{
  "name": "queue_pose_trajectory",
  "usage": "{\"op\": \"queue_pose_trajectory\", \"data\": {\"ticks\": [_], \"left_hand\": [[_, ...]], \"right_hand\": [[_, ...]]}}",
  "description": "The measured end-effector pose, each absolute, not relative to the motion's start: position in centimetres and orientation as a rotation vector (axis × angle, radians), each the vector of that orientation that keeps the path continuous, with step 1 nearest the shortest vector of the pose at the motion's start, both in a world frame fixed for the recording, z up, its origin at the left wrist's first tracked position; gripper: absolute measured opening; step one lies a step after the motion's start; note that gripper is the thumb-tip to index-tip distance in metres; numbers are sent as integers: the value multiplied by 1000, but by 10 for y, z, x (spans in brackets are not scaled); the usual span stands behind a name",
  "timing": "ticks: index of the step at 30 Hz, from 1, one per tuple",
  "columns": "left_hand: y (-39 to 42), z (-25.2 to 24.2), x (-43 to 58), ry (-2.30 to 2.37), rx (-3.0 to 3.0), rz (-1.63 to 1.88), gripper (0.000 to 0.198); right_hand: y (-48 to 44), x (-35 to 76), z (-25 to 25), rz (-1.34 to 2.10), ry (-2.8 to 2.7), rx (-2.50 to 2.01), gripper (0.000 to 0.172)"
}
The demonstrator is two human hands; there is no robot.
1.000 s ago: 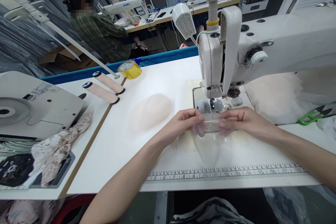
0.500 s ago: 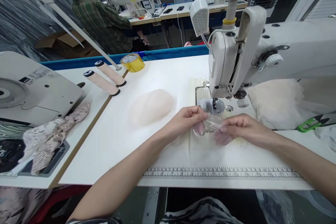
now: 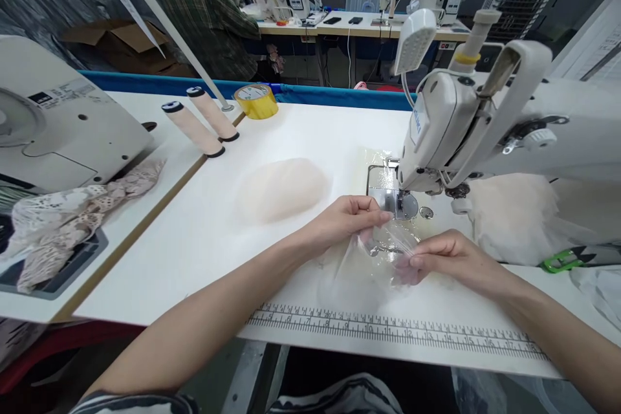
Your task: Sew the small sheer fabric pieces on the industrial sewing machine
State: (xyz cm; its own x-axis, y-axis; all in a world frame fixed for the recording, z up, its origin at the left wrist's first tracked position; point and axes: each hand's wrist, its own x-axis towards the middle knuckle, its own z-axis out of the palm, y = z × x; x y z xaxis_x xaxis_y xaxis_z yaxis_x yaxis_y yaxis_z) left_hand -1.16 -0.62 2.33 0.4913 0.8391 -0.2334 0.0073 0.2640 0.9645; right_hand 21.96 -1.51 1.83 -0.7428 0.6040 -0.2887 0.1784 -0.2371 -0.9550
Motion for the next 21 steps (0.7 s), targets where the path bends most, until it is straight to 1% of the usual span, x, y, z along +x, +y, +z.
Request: {"op": "queue_pose_trajectory", "data": {"ticks": [6,11,16,21], "left_hand": [[-3,28,-20,909,1302,506,26],[1,34,-25,841,1375,389,23],[2,32,-27,831,1338,387,20],[3,27,-27,779,1239,493,16]], "right_hand": [[-17,217,17,1961,-1756,-959,22],[-17,219,13,1949,-1768,-943,20],[-16,219,12,1939,-1771,-935,22],[-17,218,12,1942,-1755,-909,23]]}}
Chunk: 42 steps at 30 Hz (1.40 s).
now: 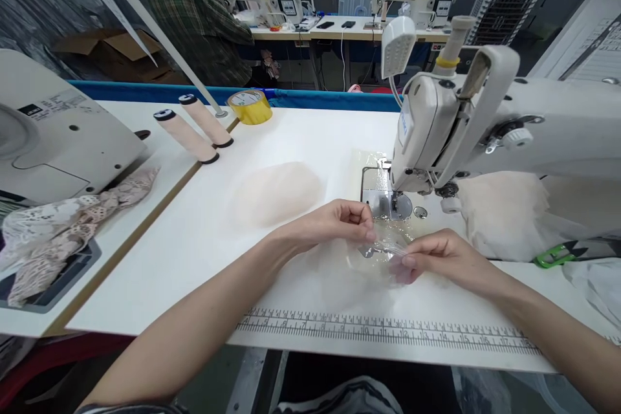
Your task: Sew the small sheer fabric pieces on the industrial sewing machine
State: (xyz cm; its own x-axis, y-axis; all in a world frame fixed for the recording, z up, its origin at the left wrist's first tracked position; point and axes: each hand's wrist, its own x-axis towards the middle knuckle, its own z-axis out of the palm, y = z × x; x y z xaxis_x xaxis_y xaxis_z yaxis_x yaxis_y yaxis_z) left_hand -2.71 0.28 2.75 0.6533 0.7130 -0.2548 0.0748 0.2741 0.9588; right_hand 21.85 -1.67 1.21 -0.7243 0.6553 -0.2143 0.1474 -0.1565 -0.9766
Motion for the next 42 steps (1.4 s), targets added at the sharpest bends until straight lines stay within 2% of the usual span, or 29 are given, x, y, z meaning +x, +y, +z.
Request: {"op": "queue_pose_trajectory", "data": {"ticks": [5,17,22,30,35,42], "left_hand": [[4,25,-27,655,1067,562,17],[5,23,-27,682,1014,566,19],[5,23,-27,689,992,551,22],[2,23,-28,682,1121,388,32],[-4,23,-23,688,1260,240,35],[-18,27,-10,732,1300,345,33]], "right_hand": [[-17,219,13,1930,-1748,-901,22],[-16,221,12,1849,-1734,-1005,25],[-15,223,15,1721,-1728,-1093,26],[-13,225,13,1602,-1588,-1098,24],[-16,221,16,1543,-1707,-1029,27],[-35,205,31,1350,-1852,-1081,33]]}}
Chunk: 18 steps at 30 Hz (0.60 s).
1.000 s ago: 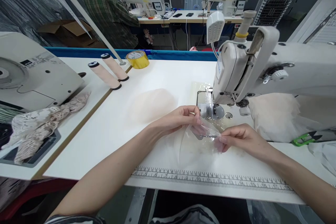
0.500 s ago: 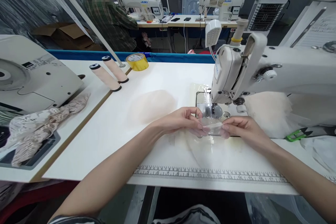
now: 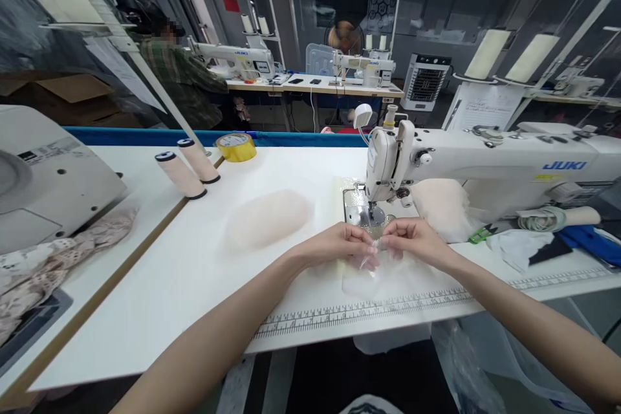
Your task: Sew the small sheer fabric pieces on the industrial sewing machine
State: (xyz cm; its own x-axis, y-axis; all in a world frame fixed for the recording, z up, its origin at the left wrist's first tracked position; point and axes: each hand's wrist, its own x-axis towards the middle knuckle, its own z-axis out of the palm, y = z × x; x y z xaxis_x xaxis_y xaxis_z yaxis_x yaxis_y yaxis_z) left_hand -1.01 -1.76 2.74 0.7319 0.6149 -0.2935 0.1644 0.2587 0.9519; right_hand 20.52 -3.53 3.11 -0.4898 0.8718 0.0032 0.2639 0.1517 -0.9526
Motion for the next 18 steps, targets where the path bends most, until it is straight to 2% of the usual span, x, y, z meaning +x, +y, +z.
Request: {"op": "queue_pose_trajectory", "data": {"ticks": [4,10,14,18], "left_hand": [[-21,25,-5,739,1349,381,31],[-15,19,-6,755,1411,387,35],[-14,17,-6,761,1370,379,35],[-14,18,-7,739,1379,382,32]], "right_hand": [[-47,207,23,1059,-1867,-1218,35],[-64,264,6,422,-1869,-1627,23],[-71,321,13,-17,-1769,-1934,31],[-73,346,18,-206,-1820,-2088,33]]}}
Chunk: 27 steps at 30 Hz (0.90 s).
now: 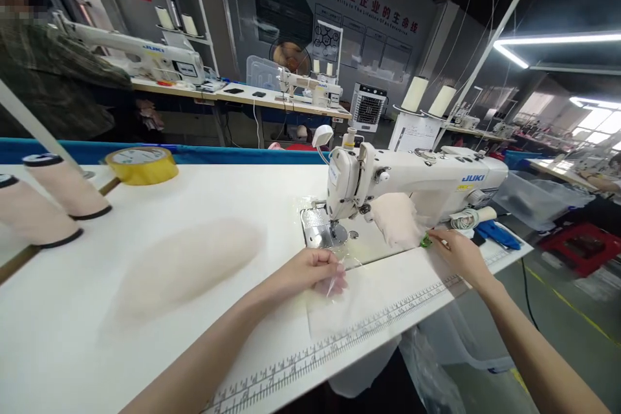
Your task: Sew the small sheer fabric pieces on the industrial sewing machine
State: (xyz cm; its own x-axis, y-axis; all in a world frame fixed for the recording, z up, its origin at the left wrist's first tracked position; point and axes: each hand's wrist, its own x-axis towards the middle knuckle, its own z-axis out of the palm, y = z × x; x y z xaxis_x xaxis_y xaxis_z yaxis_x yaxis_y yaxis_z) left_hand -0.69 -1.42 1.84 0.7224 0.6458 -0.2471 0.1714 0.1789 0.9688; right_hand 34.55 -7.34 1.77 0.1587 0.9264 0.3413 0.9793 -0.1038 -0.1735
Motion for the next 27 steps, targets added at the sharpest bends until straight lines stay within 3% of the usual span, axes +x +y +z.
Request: {"op": "queue_pose_trajectory", "data": {"ticks": [10,17,21,27], "left_hand": [[-13,21,-8,719,1406,352,29],[-12,16,-9,665,1314,358,28],[-11,10,-9,643,1305,376,25],[-21,7,-1,674,1400,558,21]], "right_hand": [[-132,313,2,-302,-1875,-2212,31],[-137,331,2,-490,-2042,-2322,46],[-139,342,6,-224,-1939,-2263,37],[-123,299,25,578,-1625,-1734,35]]}}
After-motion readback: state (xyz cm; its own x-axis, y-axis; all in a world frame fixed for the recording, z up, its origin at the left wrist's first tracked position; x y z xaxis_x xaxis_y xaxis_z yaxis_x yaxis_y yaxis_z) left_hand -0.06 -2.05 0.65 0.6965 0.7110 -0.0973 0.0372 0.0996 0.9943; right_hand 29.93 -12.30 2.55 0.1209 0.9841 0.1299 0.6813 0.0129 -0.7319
